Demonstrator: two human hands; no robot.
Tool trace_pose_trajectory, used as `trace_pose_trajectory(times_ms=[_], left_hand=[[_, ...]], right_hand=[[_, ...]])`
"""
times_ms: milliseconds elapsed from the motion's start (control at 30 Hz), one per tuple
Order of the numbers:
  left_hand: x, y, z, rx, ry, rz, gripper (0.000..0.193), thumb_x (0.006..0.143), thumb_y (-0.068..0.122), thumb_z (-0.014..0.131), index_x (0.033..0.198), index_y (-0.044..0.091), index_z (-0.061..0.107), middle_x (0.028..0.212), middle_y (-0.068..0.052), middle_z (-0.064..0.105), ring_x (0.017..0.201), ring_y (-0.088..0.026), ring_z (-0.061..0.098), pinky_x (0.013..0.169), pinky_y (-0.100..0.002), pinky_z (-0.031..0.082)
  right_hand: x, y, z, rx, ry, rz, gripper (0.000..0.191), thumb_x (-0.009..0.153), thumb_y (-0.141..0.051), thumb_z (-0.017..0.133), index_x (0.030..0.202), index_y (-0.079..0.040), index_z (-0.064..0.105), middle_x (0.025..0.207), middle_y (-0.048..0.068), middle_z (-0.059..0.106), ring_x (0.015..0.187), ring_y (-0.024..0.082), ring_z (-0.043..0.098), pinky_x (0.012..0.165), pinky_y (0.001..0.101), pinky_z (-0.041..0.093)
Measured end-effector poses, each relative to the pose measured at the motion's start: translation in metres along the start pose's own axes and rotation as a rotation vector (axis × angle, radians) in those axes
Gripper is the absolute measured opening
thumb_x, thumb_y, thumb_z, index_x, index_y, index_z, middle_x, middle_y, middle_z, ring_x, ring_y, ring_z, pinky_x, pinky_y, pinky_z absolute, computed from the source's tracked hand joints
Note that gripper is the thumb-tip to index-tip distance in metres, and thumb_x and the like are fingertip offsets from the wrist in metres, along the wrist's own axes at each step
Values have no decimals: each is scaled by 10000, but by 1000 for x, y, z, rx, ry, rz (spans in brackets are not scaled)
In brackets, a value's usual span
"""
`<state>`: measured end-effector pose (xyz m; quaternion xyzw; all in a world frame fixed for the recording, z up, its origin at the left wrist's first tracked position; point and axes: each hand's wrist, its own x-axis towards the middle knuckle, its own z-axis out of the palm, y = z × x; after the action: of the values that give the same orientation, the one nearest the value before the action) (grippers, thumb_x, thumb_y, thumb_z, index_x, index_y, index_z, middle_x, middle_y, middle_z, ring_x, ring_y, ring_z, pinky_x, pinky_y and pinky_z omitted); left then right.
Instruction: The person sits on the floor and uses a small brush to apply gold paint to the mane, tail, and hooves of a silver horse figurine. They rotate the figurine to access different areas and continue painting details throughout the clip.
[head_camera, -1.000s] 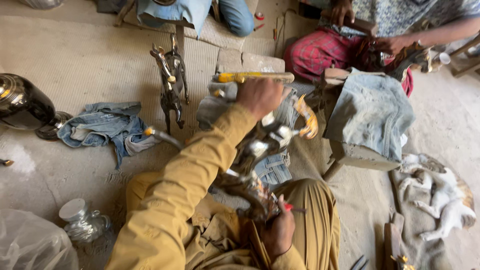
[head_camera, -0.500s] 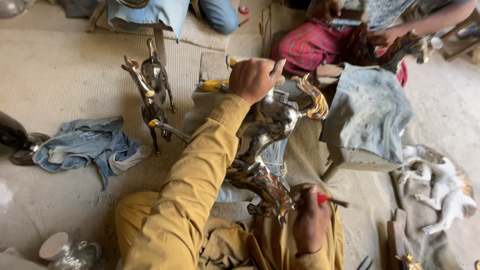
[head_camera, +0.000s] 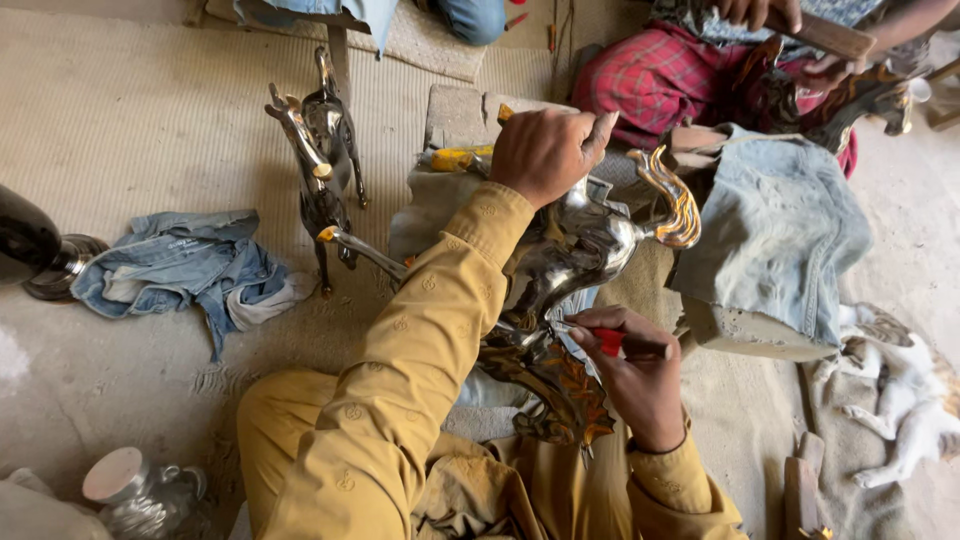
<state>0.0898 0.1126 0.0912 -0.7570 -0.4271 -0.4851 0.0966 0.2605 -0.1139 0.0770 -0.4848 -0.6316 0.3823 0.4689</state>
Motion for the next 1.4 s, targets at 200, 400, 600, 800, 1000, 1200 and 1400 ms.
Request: trace_pose_trajectory(times_ms=[200, 400, 600, 800, 1000, 1200, 1400], left_hand=[[2, 3, -8, -64, 19, -10, 507, 1001, 368, 649, 563, 115, 625, 470, -75, 543, 374, -229, 526, 402, -414, 406], [1, 3, -8, -62, 46, 6, 481, 992, 370, 651, 586, 112, 649, 488, -84, 564, 399, -242, 553, 417, -421, 424], [1, 2, -4, -69, 49, 0, 474, 990, 366, 649, 584, 119, 651, 487, -78, 570, 393, -233, 552, 408, -409, 425], [2, -1, 4, -75, 22, -22, 484, 992, 342, 657, 558, 128, 633, 429, -50, 535, 325, -187, 501, 347, -386, 376], [1, 0, 0, -57, 80, 11, 491, 989, 350, 659, 551, 132, 612, 443, -58, 520, 353, -199, 495, 377, -385, 381], [1, 3, -5, -58, 96, 5, 482, 972, 347, 673, 548, 124, 618, 458, -88, 543, 379, -247, 536, 403, -415, 410], [1, 2, -3, -90, 113, 15, 460, 980, 344, 658, 574, 130, 636, 486, -96, 571, 406, -258, 565, 426, -420, 434]], right_hand=[[8, 3, 10, -61, 42, -41, 92, 860, 6, 807, 892, 19, 722, 932, 106, 794, 822, 116, 732, 754, 250, 594], [6, 11, 13, 130, 26, 1, 162, 888, 39, 759, 859, 2, 604, 963, 149, 794, 923, 155, 770, 815, 269, 626], [8, 18, 11, 90, -7, -71, 180, 875, 62, 760, 843, -3, 595, 949, 154, 785, 924, 167, 779, 821, 275, 630], [27, 13, -11, 15, -285, -124, 138, 795, 81, 765, 806, 1, 654, 922, 105, 793, 846, 133, 762, 761, 254, 610], [53, 4, -26, -96, -505, -90, 109, 720, 78, 757, 787, 8, 708, 784, 59, 768, 694, 111, 703, 640, 238, 543], [47, -2, -20, -102, -432, -125, 119, 741, 83, 766, 799, -1, 706, 799, 63, 760, 691, 106, 691, 626, 243, 531], [3, -4, 9, 14, -34, -93, 138, 826, 66, 792, 889, 11, 683, 1016, 118, 779, 896, 131, 726, 814, 259, 591]])
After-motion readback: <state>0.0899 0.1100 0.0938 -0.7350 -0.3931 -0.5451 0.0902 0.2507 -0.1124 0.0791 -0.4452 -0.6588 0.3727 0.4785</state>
